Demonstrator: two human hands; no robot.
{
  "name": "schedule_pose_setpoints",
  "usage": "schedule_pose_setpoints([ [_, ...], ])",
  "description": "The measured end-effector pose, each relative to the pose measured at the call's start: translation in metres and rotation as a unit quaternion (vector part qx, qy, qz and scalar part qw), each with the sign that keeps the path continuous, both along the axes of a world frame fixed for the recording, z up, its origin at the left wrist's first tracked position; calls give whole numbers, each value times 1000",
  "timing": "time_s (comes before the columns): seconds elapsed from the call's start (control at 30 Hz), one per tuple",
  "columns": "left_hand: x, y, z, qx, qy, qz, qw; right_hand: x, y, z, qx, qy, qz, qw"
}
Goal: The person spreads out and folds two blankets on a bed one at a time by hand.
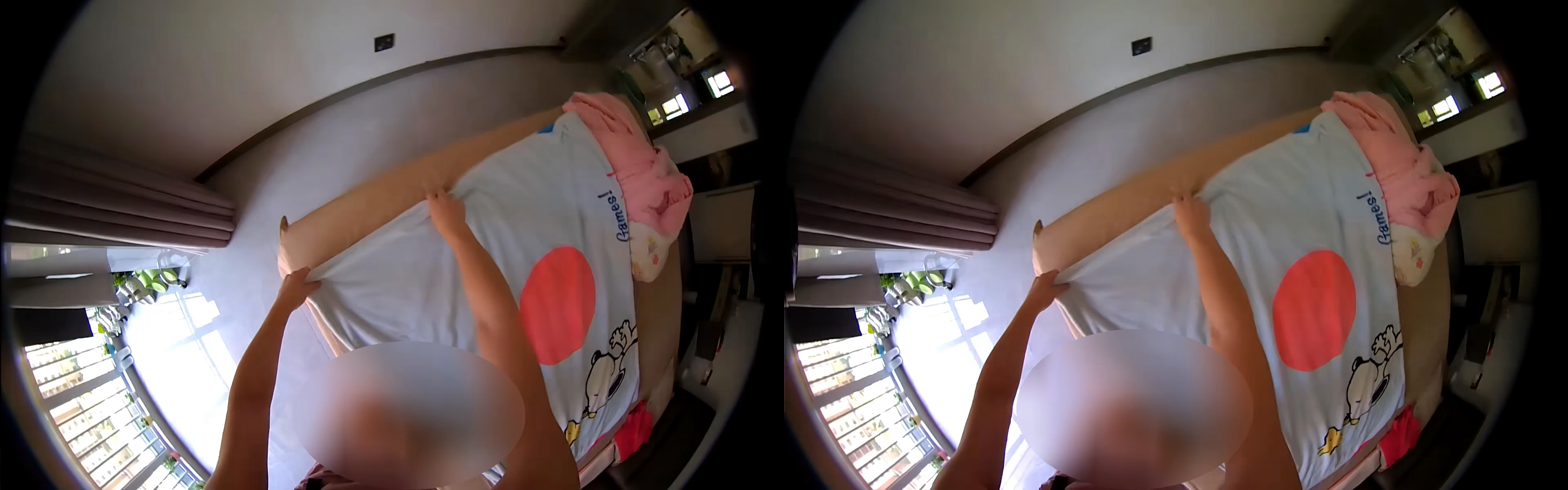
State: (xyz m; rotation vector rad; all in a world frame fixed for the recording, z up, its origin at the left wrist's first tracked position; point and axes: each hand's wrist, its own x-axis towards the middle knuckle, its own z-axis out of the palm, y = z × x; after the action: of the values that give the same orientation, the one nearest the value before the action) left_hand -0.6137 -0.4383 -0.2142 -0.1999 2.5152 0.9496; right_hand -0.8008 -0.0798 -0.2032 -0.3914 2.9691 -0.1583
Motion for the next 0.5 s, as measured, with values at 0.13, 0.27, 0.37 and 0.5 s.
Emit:
schedule_pose_setpoints([
  [0.13,-91,-46,57,77,57,126,987,-38,-14,23,-31,120,7,992],
  [0.27,-122,-66,54,30,136,69,988,-66,-43,50,-106,86,-71,988],
  [0.37,-116,-56,13,-12,170,109,979,-40,-45,16,-211,95,-67,971],
  [0.5,-22,-10,-66,298,120,445,836,64,-30,29,-293,130,-2,947],
])
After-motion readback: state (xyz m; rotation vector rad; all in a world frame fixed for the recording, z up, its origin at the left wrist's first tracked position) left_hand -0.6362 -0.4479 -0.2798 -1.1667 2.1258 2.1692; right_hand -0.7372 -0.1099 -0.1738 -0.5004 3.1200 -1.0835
